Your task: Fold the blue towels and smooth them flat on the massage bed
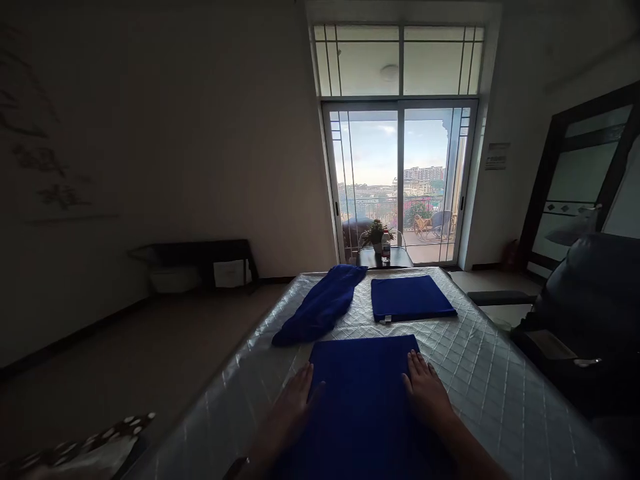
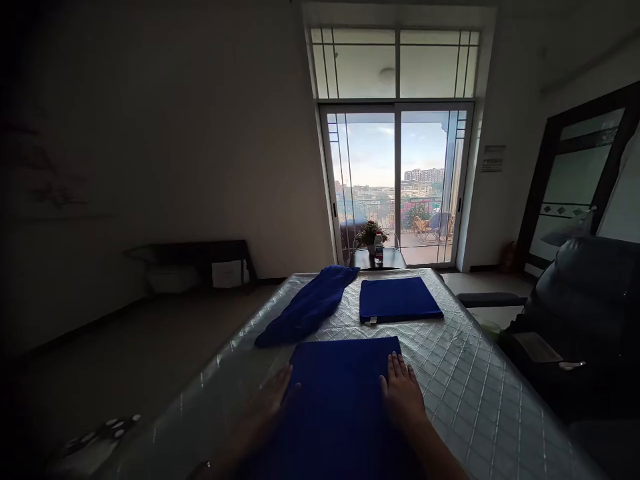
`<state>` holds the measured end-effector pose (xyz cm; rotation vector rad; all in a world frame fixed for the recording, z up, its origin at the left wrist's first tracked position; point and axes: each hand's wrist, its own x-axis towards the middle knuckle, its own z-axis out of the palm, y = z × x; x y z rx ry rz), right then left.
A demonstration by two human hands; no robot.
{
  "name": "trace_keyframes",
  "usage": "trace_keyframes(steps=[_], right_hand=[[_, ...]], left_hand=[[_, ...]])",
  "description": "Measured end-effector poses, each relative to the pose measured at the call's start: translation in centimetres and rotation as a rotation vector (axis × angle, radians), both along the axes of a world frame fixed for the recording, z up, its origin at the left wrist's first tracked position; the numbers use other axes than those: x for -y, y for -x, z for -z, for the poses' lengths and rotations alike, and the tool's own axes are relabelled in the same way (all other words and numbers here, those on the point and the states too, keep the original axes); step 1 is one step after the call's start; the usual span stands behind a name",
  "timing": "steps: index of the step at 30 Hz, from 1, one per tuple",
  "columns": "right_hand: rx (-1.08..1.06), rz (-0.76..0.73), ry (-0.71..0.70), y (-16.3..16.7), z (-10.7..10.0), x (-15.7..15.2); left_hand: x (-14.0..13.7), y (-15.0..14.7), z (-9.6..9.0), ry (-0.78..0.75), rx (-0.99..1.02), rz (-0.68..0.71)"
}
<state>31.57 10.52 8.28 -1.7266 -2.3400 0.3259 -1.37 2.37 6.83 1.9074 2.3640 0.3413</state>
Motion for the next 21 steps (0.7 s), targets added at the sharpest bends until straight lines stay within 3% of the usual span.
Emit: trace_keyframes(steps=[12,21], right_hand=[[0.095,0.008,-0.011,0.5,-0.2,0.2],[0.131,-0.023,-0.135,0.7,-1.0,2.1]], left_hand=[[0.5,0.0,-1.3,0.009,0.095,0.054],[1.2,-0.2,-2.2,0.051,0.079,0.055]])
